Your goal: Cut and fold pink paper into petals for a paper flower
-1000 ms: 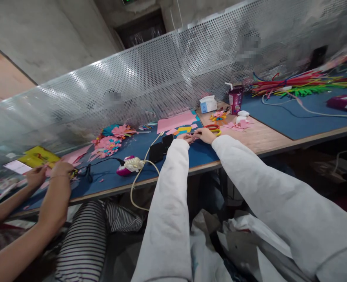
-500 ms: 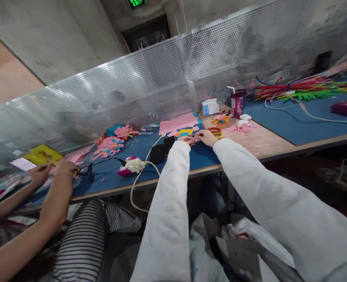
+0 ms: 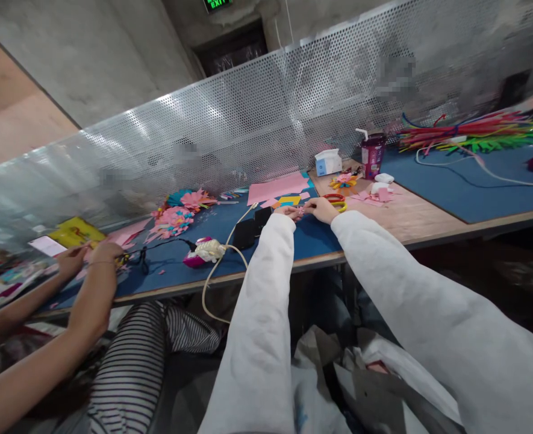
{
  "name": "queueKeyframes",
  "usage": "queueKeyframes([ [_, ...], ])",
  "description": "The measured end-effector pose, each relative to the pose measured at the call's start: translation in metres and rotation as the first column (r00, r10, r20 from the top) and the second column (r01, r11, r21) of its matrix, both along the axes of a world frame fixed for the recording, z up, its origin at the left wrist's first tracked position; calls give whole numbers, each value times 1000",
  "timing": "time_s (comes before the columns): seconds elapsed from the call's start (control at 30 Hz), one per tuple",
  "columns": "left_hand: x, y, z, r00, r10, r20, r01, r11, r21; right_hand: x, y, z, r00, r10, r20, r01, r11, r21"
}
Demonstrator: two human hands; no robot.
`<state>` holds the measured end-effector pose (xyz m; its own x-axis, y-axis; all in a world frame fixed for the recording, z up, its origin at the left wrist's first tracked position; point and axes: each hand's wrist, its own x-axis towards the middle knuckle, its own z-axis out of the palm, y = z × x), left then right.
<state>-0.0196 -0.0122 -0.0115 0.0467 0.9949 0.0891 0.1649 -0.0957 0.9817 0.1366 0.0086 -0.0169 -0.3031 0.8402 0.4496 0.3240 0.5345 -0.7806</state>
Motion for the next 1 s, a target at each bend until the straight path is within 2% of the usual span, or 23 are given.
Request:
queueKeyframes([
  [0.13, 0, 4, -1, 997, 9, 76, -9, 1000, 5, -1, 1, -1, 998, -13, -60, 12, 1000, -6],
  [0.27, 2, 9, -1, 992, 64, 106, -57, 996, -71, -2, 2, -2, 994, 51, -92, -51, 999, 3],
  [0.33, 3, 11, -2, 991, 89, 99, -80, 993, -92, -2, 2, -2, 997, 54, -55, -51, 997, 49],
  [0.43, 4, 13, -2, 989, 113, 96, -102, 989, -109, -3, 2, -2, 999, -16, 50, 8, 987, 163],
  [0.63, 5, 12, 0, 985, 146, 94, -132, 982, -137, -4, 9, -8, 971, -114, 209, 6, 889, 458],
  [0.8, 7, 10, 2, 977, 164, 139, -145, 979, -141, -5, 9, -11, 936, -136, 325, -57, 852, 520],
  [1.0, 7, 13, 1, 975, 179, 133, -158, 976, -149, -6, 5, -12, 923, -174, 344, -30, 857, 515],
])
